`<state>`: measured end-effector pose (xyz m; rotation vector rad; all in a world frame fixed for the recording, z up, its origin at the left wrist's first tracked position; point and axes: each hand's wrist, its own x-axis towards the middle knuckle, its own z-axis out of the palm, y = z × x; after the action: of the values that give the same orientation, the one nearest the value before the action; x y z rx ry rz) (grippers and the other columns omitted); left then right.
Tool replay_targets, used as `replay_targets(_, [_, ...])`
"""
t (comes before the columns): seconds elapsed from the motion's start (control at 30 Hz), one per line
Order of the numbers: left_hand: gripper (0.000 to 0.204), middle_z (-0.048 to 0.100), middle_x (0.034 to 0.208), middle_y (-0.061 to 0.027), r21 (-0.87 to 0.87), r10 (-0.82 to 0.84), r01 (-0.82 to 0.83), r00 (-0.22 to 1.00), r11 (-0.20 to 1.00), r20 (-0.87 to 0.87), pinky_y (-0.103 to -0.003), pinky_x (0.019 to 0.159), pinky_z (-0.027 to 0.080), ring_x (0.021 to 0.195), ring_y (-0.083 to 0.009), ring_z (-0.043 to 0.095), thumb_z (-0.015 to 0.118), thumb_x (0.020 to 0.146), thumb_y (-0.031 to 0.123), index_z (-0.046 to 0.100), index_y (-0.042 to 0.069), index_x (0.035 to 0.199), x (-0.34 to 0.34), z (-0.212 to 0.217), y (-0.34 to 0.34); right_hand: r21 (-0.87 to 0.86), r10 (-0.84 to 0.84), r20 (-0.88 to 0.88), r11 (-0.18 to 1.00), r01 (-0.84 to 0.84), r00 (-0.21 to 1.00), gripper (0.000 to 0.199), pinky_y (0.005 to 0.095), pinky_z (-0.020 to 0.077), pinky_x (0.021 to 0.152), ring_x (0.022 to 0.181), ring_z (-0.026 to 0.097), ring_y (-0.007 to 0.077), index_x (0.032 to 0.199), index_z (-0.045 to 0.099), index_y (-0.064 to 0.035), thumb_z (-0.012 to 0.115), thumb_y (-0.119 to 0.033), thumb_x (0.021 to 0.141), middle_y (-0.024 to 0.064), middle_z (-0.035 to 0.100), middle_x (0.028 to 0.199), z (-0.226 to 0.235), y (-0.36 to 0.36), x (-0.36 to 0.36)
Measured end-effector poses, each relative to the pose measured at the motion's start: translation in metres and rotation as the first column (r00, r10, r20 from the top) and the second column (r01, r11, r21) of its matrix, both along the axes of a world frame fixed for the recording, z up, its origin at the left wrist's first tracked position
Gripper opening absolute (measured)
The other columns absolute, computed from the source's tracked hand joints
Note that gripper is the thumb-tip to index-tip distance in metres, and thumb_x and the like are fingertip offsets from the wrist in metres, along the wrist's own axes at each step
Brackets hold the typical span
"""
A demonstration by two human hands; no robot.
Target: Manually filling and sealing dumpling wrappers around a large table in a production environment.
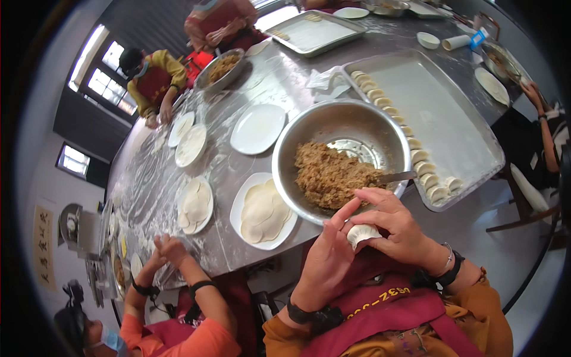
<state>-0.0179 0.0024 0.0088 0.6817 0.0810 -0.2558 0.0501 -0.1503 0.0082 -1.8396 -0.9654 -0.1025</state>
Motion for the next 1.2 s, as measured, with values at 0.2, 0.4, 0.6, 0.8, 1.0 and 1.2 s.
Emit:
replay_targets(0.2, [0.073,0.039,0.135,-0.0192,0.109,-0.035,0.020,0.990,0.994,0.139,-0.041,0.102,0.033,0.122,-0.0280,0.042,0.042,0.092,0.049,0.022,-0.002,0.139,0.017,0.018,-0.013,0.153,0.025,-0.115,0.988,-0.007,0.993,0.029,0.0391,0.0384,0.097,0.118,0.048,0.0329,0.098,0.064,-0.0074,0.068,-0.004,0.070,0.0173,0.052,0.123,0.020,-0.031,0.011])
replay_targets(0.4, [0.053,0.042,0.134,-0.0224,0.189,0.145,-0.205,0.947,0.960,0.288,-0.046,0.099,0.039,0.121,-0.0331,0.045,0.035,0.097,0.039,0.037,0.000,0.133,0.015,0.005,0.018,0.062,-0.310,-0.426,0.927,0.369,0.850,0.020,0.0272,0.0470,0.076,0.084,0.059,0.0109,0.095,0.064,-0.0058,0.067,-0.006,0.076,0.0036,0.065,0.094,0.020,-0.113,0.074])
replay_targets(0.6, [0.046,0.049,0.128,-0.0179,0.197,0.245,-0.300,0.934,0.933,0.260,-0.043,0.092,0.045,0.115,-0.0281,0.050,0.037,0.097,0.038,0.044,0.004,0.127,0.010,-0.006,0.047,-0.233,-0.474,-0.561,0.877,0.421,0.679,0.020,0.0248,0.0464,0.070,0.076,0.059,0.0109,0.092,0.064,-0.0028,0.065,-0.010,0.074,0.0038,0.066,0.080,-0.055,-0.185,0.118])
replay_targets(0.8, [0.042,0.051,0.125,-0.0160,0.212,0.321,-0.364,0.923,0.907,0.212,-0.041,0.090,0.047,0.111,-0.0262,0.053,0.039,0.097,0.036,0.046,0.005,0.123,0.007,-0.012,0.056,-0.292,-0.388,-0.565,0.919,0.264,0.728,0.021,0.0287,0.0468,0.071,0.075,0.060,0.0169,0.088,0.065,-0.0023,0.065,-0.015,0.071,0.0080,0.065,0.080,-0.050,-0.179,0.115])
replay_targets(1.0, [0.041,0.052,0.124,-0.0156,0.231,0.314,-0.358,0.927,0.904,0.207,-0.040,0.089,0.048,0.110,-0.0255,0.053,0.039,0.097,0.036,0.048,0.005,0.122,0.006,-0.012,0.053,-0.439,-0.405,-0.327,0.865,0.243,0.854,0.023,0.0330,0.0479,0.072,0.080,0.060,0.0247,0.091,0.065,-0.0026,0.061,-0.011,0.070,0.0114,0.062,0.088,-0.062,-0.183,0.114])
replay_targets(1.2, [0.040,0.056,0.118,-0.0151,0.198,0.369,-0.397,0.915,0.896,0.166,-0.039,0.085,0.050,0.103,-0.0240,0.057,0.039,0.097,0.036,0.049,0.005,0.120,0.001,-0.015,0.059,-0.515,-0.366,-0.245,0.834,0.200,0.898,0.022,0.0329,0.0466,0.074,0.084,0.059,0.0247,0.092,0.066,-0.0044,0.061,-0.010,0.072,0.0110,0.060,0.088,-0.062,-0.182,0.115])
